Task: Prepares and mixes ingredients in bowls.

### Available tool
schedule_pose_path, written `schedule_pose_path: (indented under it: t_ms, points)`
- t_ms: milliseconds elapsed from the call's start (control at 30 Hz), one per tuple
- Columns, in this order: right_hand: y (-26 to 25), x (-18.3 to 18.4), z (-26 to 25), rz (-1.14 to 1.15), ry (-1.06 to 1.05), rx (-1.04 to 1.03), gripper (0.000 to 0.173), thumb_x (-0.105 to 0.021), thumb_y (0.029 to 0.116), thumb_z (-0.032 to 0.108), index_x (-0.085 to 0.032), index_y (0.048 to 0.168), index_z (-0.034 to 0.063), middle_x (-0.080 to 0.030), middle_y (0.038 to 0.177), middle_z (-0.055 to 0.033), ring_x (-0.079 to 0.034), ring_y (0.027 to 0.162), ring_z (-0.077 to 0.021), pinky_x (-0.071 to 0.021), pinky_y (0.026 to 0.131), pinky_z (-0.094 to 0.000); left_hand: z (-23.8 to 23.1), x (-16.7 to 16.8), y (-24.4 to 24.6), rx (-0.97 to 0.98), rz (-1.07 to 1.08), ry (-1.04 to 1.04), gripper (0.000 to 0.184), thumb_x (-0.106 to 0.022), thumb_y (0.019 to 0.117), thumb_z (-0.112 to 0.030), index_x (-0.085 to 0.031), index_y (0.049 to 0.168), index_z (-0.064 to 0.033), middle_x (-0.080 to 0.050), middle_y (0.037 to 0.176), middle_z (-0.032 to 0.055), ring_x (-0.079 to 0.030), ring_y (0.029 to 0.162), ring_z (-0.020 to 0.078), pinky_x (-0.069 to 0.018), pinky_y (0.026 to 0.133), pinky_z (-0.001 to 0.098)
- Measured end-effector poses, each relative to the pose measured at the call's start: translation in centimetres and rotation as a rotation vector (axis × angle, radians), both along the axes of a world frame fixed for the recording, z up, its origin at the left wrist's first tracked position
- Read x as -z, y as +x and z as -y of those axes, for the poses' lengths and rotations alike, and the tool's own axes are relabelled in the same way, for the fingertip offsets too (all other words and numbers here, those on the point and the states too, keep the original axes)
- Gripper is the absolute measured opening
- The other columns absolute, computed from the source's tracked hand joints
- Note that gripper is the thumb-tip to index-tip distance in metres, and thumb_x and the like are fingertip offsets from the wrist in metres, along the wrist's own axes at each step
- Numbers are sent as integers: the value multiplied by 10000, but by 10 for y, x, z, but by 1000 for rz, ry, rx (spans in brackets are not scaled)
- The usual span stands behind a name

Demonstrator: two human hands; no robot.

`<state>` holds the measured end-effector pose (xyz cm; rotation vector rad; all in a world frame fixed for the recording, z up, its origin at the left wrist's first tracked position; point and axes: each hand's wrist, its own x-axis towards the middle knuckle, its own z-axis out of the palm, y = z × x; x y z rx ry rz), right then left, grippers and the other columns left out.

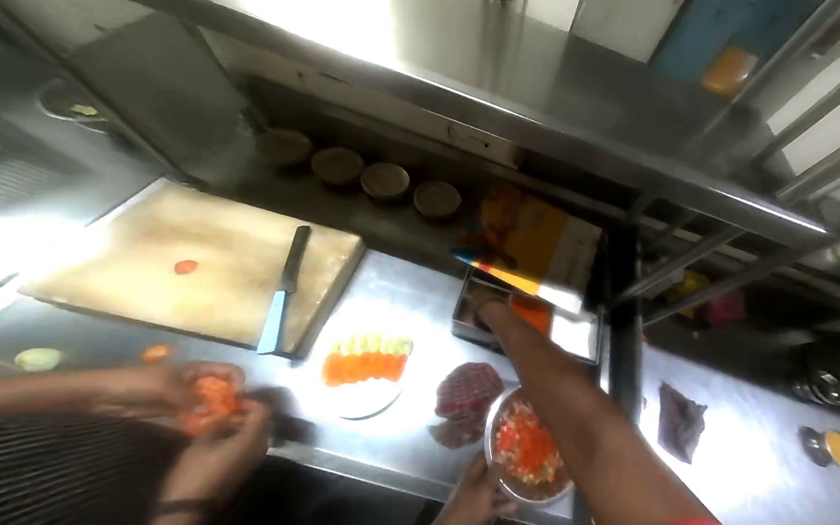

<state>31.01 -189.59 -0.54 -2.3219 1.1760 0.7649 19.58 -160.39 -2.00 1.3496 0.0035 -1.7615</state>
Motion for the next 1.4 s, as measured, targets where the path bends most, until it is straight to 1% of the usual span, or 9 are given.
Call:
schedule_pose_path:
  t_ms: [233, 400, 533, 667, 767, 900, 1033, 1300, 1400]
  points:
    - [-67, -50, 9, 441, 18, 26, 300, -702, 955, 305, -760, 1006, 15, -721, 1015, -202, -690, 990, -356, -535, 905, -580, -4, 6, -1, 67, 133, -93, 509, -446, 1084, -96, -264, 1560, -82, -649, 1222, 207, -744, 904, 283, -653, 749, 441]
    - [-206, -116, -66, 636, 61, 91, 216, -669, 990, 287, -776, 1041, 106, -738, 911, -58, -701, 832, -184, -593, 809, -445, -14, -26, -2, 86, 286, -97, 483, -412, 1088, -90, -287, 1553, -60, -658, 1237, 195, -753, 900, 266, -663, 753, 442]
    - [-288, -131, -132, 504, 93, 212, 351, -555, 1027, 284, -706, 1252, 61, -703, 1217, -148, -677, 1127, -277, -523, 1013, -487, -10, -68, -20, 89, 329, -168, 493, -401, 1080, -55, -268, 1555, -35, -651, 1246, 201, -752, 925, 266, -663, 776, 442]
    - [-356, -148, -171, 261, 15, 351, 821, -742, 903, 398, -401, 1565, 54, -394, 1609, -173, -378, 1490, -327, -388, 1179, -480, 1, -108, -72, 179, 376, -283, 521, -435, 1067, -42, -255, 1556, -9, -629, 1276, 197, -751, 938, 261, -667, 782, 445]
    - [-417, -128, -190, 224, -33, 463, 951, -814, 811, 289, -326, 1604, 95, -366, 1606, -210, -416, 1441, -392, -431, 1121, -536, 1, -123, -135, 281, 372, -367, 494, -442, 1061, -19, -280, 1525, 24, -640, 1246, 197, -753, 919, 268, -669, 773, 453]
    - [-535, -122, -208, 426, -75, 718, 600, -687, 881, 127, -539, 1461, 96, -606, 1398, -174, -611, 1262, -326, -488, 1073, -507, 1, -118, -237, 419, 344, -363, 460, -434, 1061, -18, -308, 1501, 19, -665, 1202, 196, -759, 893, 271, -670, 764, 452]
    - [-637, -114, -258, 792, -203, 712, 568, -717, 898, 179, -578, 1431, 38, -542, 1490, -182, -472, 1428, -312, -381, 1201, -461, 0, -117, -335, 593, 319, -399, 496, -450, 1064, -43, -284, 1528, 9, -643, 1248, 214, -751, 937, 298, -665, 773, 479]
    - [-791, -125, -342, 329, -153, 1214, 451, -695, 882, 177, -642, 1325, 111, -653, 1312, -166, -627, 1219, -343, -507, 1011, -573, -19, -111, -480, 1141, 209, -439, 452, -464, 1065, -48, -332, 1496, -15, -684, 1135, 193, -752, 865, 273, -661, 735, 440]
    - [-801, -119, -400, 429, -181, 1328, 729, -810, 808, 213, -533, 1481, 172, -414, 1579, -185, -396, 1454, -390, -402, 1148, -572, -26, -108, -511, 1343, 187, -461, 467, -482, 1067, -73, -353, 1514, -45, -690, 1139, 174, -751, 858, 257, -662, 733, 423]
